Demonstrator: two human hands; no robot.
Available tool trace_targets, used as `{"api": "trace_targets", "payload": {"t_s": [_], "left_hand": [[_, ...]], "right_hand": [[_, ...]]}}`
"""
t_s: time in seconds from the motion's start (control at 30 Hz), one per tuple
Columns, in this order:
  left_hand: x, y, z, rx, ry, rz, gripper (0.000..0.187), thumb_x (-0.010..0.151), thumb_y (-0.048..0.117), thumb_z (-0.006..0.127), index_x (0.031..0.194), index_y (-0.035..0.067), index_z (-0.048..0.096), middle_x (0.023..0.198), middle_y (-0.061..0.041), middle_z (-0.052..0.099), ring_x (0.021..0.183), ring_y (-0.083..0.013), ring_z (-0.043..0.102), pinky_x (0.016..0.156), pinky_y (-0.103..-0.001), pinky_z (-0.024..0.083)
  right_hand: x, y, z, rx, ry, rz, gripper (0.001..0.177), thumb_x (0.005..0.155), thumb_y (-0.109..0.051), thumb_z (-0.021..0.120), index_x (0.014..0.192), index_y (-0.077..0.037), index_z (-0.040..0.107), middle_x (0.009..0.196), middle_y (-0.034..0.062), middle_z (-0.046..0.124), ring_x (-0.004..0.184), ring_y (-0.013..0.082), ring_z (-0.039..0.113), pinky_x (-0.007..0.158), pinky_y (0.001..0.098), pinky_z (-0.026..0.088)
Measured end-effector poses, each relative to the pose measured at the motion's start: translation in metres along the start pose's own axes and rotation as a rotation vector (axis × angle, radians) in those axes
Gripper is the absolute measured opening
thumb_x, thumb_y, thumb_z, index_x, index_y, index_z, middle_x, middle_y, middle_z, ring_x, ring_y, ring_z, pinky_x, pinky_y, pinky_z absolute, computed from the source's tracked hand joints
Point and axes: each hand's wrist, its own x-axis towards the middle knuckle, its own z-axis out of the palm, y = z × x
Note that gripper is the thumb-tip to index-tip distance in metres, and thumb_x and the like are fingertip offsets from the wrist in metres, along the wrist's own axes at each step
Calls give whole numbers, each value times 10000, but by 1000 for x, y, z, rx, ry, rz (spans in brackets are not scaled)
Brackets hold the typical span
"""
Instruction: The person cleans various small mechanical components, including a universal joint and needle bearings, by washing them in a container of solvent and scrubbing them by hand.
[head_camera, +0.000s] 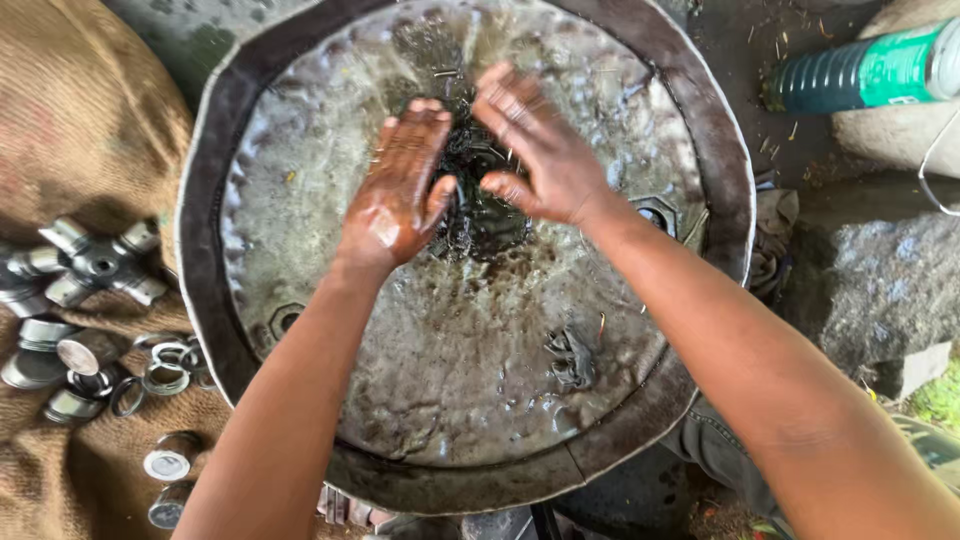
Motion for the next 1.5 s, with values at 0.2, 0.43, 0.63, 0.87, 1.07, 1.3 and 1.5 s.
{"api": "trace_targets", "payload": {"t_s": [0.2,0.43,0.63,0.87,1.07,1.3,1.5], "left_hand": [[16,0,15,164,-21,-102,681,1111,361,456,1653,26,215,1730,-165,167,1603,-300,93,1312,-505,42],[-11,2,21,1,54,-91,631,1121,333,424,1643,18,265,1725,-170,215,1620,-302,136,1336,-501,66],[-28,16,3,-150,215,-120,601,1138,344,401,1625,5,303,1707,-201,276,1625,-333,181,1352,-499,88],[9,13,30,-240,188,-90,663,1120,426,357,1637,14,303,1723,-167,291,1636,-330,205,1346,-517,23],[-48,49,51,137,-25,-52,685,1134,461,323,1643,4,295,1707,-272,247,1595,-398,159,1288,-541,27],[-4,33,40,276,-177,-192,752,1057,602,279,1641,131,223,1690,-171,174,1557,-352,115,1274,-539,42],[19,11,25,317,-166,-210,707,1098,543,133,1669,126,137,1725,-158,76,1586,-324,18,1301,-515,27]], "right_hand": [[5,-11,-7,-67,-144,343,972,1072,-744,366,1666,-52,30,1739,196,44,1612,385,46,1327,508,71],[-33,-13,-17,-107,41,456,942,1139,-640,424,1670,30,29,1745,251,14,1617,374,-22,1347,501,22],[-42,-9,-18,80,98,196,940,1096,-611,542,1694,-72,56,1776,112,21,1670,260,14,1412,433,86],[-4,-42,1,98,-18,130,935,984,-599,610,1624,-19,251,1696,232,138,1584,389,98,1316,524,99],[-69,-111,24,207,4,33,657,987,-294,591,1551,1,429,1673,243,283,1605,373,190,1350,537,95],[-29,-86,30,92,100,154,700,995,-132,506,1649,-63,267,1732,199,228,1574,304,200,1326,469,115],[4,-69,29,391,53,190,881,820,-180,607,1588,-12,208,1663,260,173,1530,409,121,1129,374,315]]}}
